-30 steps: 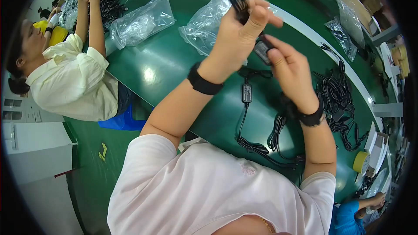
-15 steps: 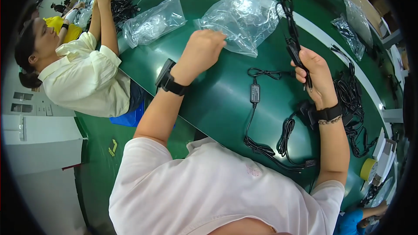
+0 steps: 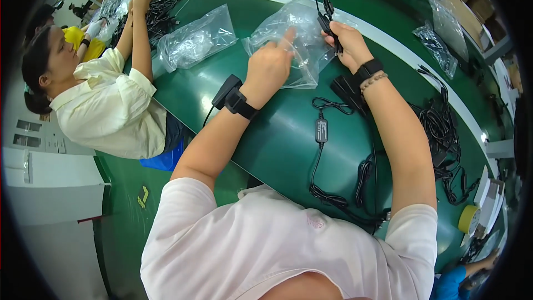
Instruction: The person packages power cables by hand, coiling each cable and sliding it into a plastic bag before setting it aside on the assembly line.
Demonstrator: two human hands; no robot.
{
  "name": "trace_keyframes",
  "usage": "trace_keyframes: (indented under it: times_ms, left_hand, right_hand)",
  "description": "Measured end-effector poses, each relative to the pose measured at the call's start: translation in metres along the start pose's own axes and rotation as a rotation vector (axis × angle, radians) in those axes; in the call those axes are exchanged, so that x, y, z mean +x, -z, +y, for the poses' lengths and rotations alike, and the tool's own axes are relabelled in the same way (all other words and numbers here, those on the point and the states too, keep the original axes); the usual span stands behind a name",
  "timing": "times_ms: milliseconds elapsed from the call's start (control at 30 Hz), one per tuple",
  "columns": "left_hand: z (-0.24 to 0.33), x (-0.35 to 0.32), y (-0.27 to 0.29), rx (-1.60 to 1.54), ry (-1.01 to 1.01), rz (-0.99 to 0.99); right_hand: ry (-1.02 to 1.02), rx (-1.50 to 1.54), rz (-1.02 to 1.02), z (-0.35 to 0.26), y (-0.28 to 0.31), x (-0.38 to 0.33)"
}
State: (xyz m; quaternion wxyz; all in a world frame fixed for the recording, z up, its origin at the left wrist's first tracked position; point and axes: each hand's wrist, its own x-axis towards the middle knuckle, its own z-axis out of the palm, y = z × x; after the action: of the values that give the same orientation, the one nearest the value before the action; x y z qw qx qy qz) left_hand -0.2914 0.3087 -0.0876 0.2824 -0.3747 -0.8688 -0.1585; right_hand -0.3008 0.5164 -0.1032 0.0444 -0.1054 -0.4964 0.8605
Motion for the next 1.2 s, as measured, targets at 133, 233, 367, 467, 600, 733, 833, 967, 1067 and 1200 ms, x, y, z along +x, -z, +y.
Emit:
trace_keyframes:
  times_ms: [133,233,367,467,600,733,833,967,1067,1200]
  left_hand:
    - [-0.033,-0.007,-0.003,0.156,0.174,-0.224]
    - [-0.042,-0.008,0.000,0.226,0.232,-0.147]
    - [-0.018,-0.011,0.057,-0.174,0.095,-0.199]
    - [0.000,-0.023,0.135,-0.402,0.434,-0.124]
    - [-0.014,-0.023,0.178,-0.825,0.311,0.041]
    - [-0.005,-0.007,0.169,-1.352,0.513,-0.056]
    - [0.002,0.012,0.144,-1.440,0.598,-0.020]
    - [0.036,0.045,0.118,-1.635,0.640,-0.114]
    - [0.036,0.048,0.078,-1.340,0.502,-0.047]
    - [0.046,0.045,0.052,-1.530,0.639,0.040]
  right_hand:
    - [-0.048,-0.093,-0.127,0.001,-0.003,-0.001]
    - [-0.064,-0.060,-0.070,0.000,-0.009,-0.004]
    - [-0.062,-0.110,-0.112,0.001,0.001,-0.004]
    - [-0.079,-0.123,-0.130,0.002,0.001,-0.001]
    - [-0.034,-0.115,-0.182,-0.005,0.000,-0.005]
    - [0.061,-0.044,-0.342,-0.042,0.000,-0.034]
    - [0.131,0.041,-0.467,-0.077,-0.011,-0.079]
    - [0.227,-0.016,-0.382,-0.100,-0.005,-0.135]
    - [0.363,0.027,-0.277,-0.104,0.003,-0.152]
    - [0.431,0.166,-0.410,-0.102,0.027,-0.151]
